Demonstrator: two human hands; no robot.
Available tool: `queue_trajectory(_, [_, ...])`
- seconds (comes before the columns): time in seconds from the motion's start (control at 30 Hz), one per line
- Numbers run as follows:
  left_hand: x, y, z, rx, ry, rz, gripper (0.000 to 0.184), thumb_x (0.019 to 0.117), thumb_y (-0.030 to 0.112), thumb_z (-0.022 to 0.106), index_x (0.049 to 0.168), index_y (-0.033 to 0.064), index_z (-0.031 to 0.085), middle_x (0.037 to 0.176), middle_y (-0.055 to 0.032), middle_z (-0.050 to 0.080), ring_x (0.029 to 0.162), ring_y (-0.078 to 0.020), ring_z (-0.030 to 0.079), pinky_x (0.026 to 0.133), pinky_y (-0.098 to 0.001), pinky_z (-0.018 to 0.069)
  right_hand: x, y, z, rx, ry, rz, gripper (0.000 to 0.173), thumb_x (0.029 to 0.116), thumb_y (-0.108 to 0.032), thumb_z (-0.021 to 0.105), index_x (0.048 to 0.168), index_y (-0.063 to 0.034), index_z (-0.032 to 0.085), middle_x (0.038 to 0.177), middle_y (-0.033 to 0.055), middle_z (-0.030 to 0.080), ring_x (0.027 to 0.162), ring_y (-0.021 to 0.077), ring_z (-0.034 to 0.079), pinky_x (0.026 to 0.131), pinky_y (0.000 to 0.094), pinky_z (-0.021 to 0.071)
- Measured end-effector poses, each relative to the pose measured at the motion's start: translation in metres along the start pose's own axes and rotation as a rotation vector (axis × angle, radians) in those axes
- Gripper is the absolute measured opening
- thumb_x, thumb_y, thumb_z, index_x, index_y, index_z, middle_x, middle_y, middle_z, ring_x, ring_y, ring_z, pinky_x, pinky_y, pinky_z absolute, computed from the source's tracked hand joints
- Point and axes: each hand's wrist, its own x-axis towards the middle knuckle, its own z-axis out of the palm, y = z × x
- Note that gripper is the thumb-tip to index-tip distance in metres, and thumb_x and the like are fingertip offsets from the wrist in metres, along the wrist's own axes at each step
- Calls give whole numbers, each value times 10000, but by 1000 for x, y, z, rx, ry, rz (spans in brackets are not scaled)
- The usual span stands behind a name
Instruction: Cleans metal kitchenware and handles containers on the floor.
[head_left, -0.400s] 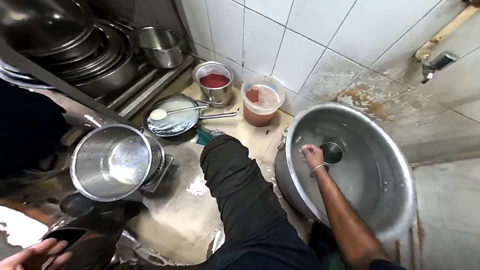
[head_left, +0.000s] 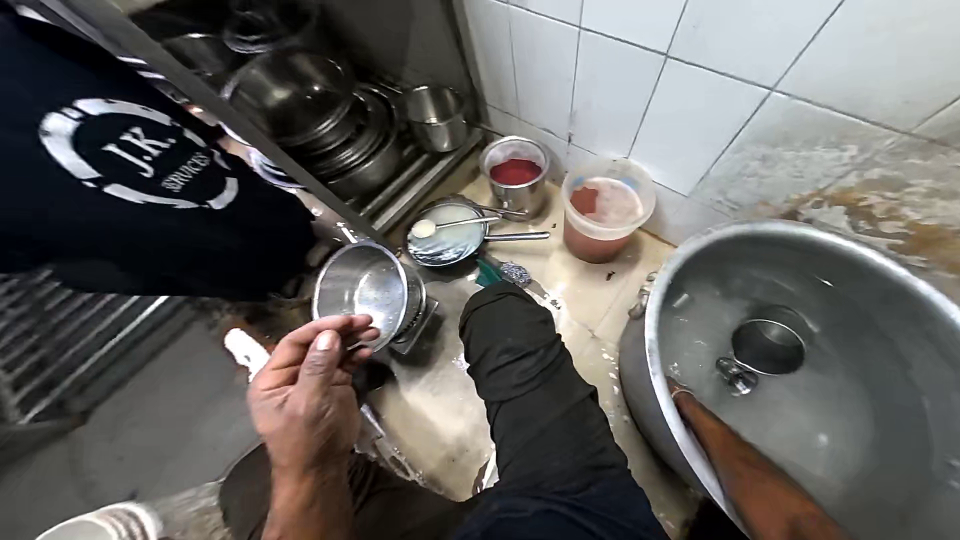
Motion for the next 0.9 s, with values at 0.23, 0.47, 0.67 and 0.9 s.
queue_trajectory(0.23, [24,19,70,-163,-98,-136,295,1064,185,416,1119,117,697,1083,-64,750,919,-157,737,754,-289,626,15,26,-24,295,308,480,440,991,-299,659,1254,54,647,1321,284,640,1277,422,604,1062,591,474])
queue_trajectory(0.47, [39,0,208,-415,-410,-597,313,1085,209,408,1220,68,653,1141,-96,731,977,-180,719,765,-320,602,-20,8,-63,1996,319,-12,411,1100,-361,244,942,-165,570,782,-16,668,633,98,630,539,268,527])
queue_trajectory(0.67, [20,-62,318,-139,-497,-913,403,1098,359,439,1301,48,597,1180,-85,678,1006,-171,657,808,-348,533,-88,-65,-149,2309,387,-438,326,1094,-261,349,871,-183,573,793,-22,683,746,103,692,689,257,591])
queue_trajectory(0.9, [-17,-137,334,-170,-285,-1045,559,1104,493,314,1275,34,582,1037,-115,657,880,-187,630,787,-381,553,-84,-189,-137,1068,708,-610,397,1056,-153,486,1361,77,595,1419,227,599,1332,275,575,1136,437,455])
